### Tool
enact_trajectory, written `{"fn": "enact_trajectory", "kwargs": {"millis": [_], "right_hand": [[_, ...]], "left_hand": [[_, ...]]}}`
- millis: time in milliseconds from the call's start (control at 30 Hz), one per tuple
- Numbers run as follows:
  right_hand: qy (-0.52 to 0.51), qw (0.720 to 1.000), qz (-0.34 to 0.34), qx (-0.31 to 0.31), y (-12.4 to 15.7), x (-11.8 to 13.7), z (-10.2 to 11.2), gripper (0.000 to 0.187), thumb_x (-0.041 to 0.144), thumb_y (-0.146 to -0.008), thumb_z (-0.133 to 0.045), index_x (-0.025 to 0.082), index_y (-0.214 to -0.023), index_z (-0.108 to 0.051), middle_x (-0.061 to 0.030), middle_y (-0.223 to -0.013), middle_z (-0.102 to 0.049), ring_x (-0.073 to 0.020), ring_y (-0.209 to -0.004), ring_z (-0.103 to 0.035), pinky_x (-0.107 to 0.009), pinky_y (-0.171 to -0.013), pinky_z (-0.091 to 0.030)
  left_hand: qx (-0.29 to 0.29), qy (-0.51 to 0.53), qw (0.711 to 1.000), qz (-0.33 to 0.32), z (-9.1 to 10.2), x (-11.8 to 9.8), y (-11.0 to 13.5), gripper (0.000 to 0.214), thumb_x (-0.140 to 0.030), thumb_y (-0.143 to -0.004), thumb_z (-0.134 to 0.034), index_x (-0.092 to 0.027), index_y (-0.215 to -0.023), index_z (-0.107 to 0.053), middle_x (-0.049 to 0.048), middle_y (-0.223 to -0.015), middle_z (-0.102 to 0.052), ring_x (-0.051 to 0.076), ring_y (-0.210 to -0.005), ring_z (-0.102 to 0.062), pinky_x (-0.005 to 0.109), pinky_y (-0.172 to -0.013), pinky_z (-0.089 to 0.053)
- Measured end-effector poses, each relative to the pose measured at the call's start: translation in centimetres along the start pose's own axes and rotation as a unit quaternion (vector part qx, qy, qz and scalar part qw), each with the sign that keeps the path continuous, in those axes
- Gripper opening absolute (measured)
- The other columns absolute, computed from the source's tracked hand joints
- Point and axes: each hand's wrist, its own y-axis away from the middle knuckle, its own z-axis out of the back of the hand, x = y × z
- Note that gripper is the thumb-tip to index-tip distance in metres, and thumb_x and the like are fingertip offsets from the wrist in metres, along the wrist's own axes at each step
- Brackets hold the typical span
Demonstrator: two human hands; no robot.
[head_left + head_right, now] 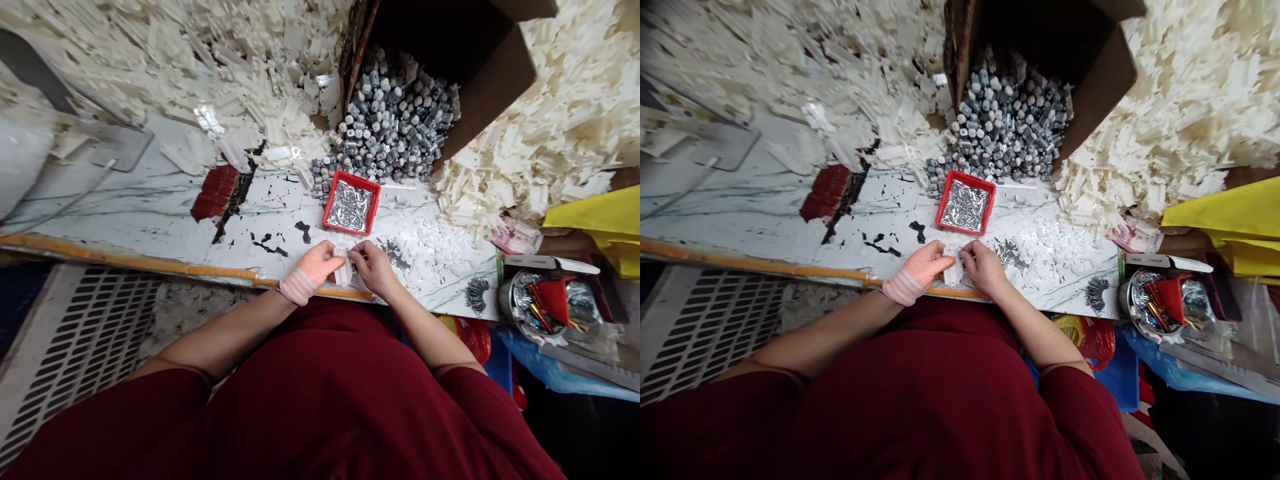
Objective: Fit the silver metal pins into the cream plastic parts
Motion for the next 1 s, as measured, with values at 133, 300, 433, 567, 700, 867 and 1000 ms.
{"fn": "enact_trajectory", "kwargs": {"millis": [133,300,433,567,700,867,1000], "right_hand": [[-0.041,0.999,-0.018,-0.008,0.3,0.1,-0.3,0.021,0.04,-0.088,-0.046,0.021,-0.08,-0.052,0.0011,-0.068,-0.057,-0.0137,-0.063,-0.053,-0.026,-0.062,-0.041],[0.081,0.996,-0.001,-0.042,0.5,0.5,-0.6,0.015,0.035,-0.086,-0.05,0.021,-0.083,-0.055,-0.0032,-0.08,-0.063,-0.0164,-0.072,-0.056,-0.028,-0.068,-0.041],[0.012,0.999,-0.033,-0.007,0.5,0.1,-0.7,0.018,0.037,-0.086,-0.05,0.021,-0.079,-0.055,-0.0002,-0.07,-0.061,-0.0145,-0.064,-0.054,-0.026,-0.061,-0.042],[0.054,0.997,-0.022,-0.048,0.8,-0.2,-1.3,0.015,0.035,-0.085,-0.05,0.021,-0.081,-0.056,-0.0017,-0.076,-0.064,-0.0152,-0.068,-0.056,-0.028,-0.066,-0.041],[-0.047,0.997,-0.065,0.008,0.6,-0.6,-0.8,0.018,0.037,-0.081,-0.056,0.02,-0.076,-0.056,0.0001,-0.069,-0.061,-0.014,-0.063,-0.054,-0.027,-0.061,-0.042],[-0.068,0.991,-0.082,0.084,-0.3,-2.3,1.1,0.021,0.039,-0.084,-0.055,0.019,-0.08,-0.06,-0.0011,-0.074,-0.065,-0.0148,-0.068,-0.058,-0.029,-0.068,-0.046],[0.187,0.982,-0.002,0.004,-0.5,-3.5,0.6,0.012,0.029,-0.085,-0.058,0.02,-0.08,-0.064,-0.0059,-0.087,-0.065,-0.0197,-0.086,-0.057,-0.033,-0.08,-0.044]], "left_hand": [[0.009,-0.005,1.0,-0.012,0.1,0.0,0.0,0.019,-0.028,-0.073,-0.062,-0.019,-0.081,-0.048,-0.0065,-0.056,-0.05,0.01,-0.05,-0.05,0.021,-0.047,-0.039],[0.007,-0.02,1.0,0.0,0.0,-0.6,0.5,0.021,-0.026,-0.072,-0.063,-0.02,-0.077,-0.044,-0.0073,-0.054,-0.049,0.01,-0.048,-0.051,0.021,-0.048,-0.041],[0.02,-0.007,1.0,-0.003,-0.1,-0.4,0.7,0.023,-0.026,-0.071,-0.065,-0.02,-0.076,-0.044,-0.0071,-0.054,-0.05,0.01,-0.05,-0.053,0.021,-0.05,-0.042],[0.019,-0.008,1.0,0.006,-0.2,-0.1,0.6,0.023,-0.027,-0.071,-0.066,-0.02,-0.076,-0.044,-0.0069,-0.054,-0.051,0.011,-0.05,-0.054,0.022,-0.051,-0.042],[0.023,-0.006,1.0,0.011,-0.1,-0.2,0.7,0.024,-0.028,-0.07,-0.066,-0.02,-0.076,-0.043,-0.0069,-0.055,-0.05,0.01,-0.049,-0.052,0.022,-0.05,-0.04],[0.02,-0.011,1.0,0.007,0.5,-0.9,0.7,0.02,-0.023,-0.069,-0.061,-0.019,-0.075,-0.043,-0.0086,-0.055,-0.042,0.007,-0.047,-0.041,0.019,-0.045,-0.031],[0.003,-0.019,1.0,0.012,1.0,-0.5,0.2,0.018,-0.024,-0.069,-0.059,-0.02,-0.076,-0.043,-0.0091,-0.054,-0.037,0.006,-0.045,-0.036,0.019,-0.043,-0.026]]}}
